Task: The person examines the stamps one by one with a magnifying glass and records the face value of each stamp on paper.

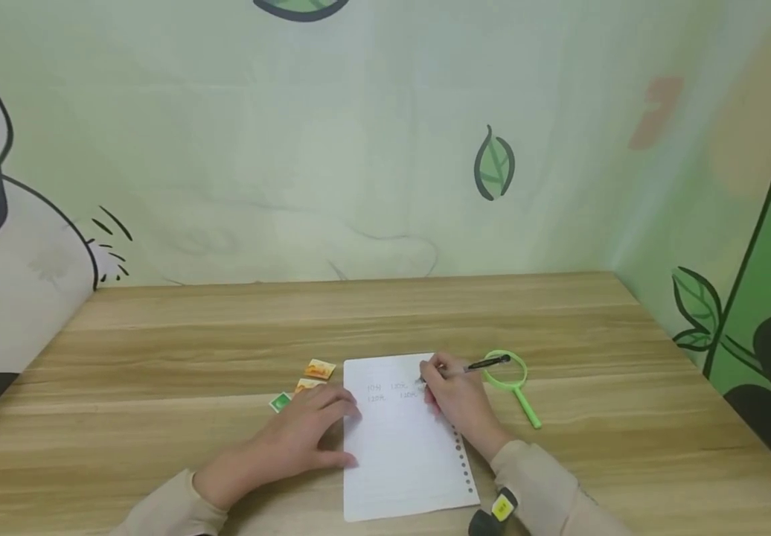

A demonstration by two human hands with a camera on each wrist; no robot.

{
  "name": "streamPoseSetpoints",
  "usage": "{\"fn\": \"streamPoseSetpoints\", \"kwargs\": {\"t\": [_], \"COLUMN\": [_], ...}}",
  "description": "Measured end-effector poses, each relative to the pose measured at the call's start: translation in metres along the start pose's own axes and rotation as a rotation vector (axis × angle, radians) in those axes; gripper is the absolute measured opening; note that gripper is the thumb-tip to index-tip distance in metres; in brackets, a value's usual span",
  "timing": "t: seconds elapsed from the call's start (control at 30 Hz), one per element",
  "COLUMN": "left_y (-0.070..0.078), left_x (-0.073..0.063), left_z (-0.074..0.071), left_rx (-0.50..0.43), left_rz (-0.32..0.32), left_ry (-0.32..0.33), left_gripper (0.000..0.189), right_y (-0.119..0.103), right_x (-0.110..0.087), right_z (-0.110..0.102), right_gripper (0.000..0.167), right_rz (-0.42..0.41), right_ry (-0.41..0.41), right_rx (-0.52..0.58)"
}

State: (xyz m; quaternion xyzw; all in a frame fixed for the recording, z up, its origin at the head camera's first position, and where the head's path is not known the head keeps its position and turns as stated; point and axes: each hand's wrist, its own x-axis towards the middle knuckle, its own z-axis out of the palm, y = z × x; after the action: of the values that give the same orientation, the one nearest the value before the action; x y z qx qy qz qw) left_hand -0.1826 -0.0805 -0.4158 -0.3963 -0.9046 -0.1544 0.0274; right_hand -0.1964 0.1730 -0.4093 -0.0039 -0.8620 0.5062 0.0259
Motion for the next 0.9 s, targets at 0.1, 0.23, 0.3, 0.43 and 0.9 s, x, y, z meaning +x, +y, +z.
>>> {"fn": "streamPoseSetpoints", "kwargs": {"t": [0.1, 0.23, 0.3, 0.43, 0.9], "left_y": [0.0, 0.0, -0.001, 0.0, 0.0], "left_x": [-0.001, -0.001, -0.001, 0.0, -0.001], "left_z": [0.0, -0.001, -0.001, -0.001, -0.001], "left_rx": [0.001, -0.001, -0.002, 0.002, 0.004], "left_rz": [0.002, 0.005, 0.006, 0.006, 0.008], "left_ry": [0.005, 0.013, 0.015, 0.015, 0.012], "left_gripper": [0.051, 0.051, 0.051, 0.051, 0.051], "right_y": [-0.002, -0.005, -0.008, -0.011, -0.027], "right_x": [0.001, 0.002, 0.002, 0.002, 0.001], "right_z": [-0.003, -0.007, -0.01, -0.015, -0.043], "right_gripper": [0.018, 0.014, 0.013, 0.013, 0.025], "right_rz": [-0.006, -0.033, -0.044, -0.057, -0.062], "right_ry": [-0.032, -0.089, -0.114, -0.163, -0.287], "right_rx": [-0.015, -0.04, -0.048, -0.085, -0.091]}}
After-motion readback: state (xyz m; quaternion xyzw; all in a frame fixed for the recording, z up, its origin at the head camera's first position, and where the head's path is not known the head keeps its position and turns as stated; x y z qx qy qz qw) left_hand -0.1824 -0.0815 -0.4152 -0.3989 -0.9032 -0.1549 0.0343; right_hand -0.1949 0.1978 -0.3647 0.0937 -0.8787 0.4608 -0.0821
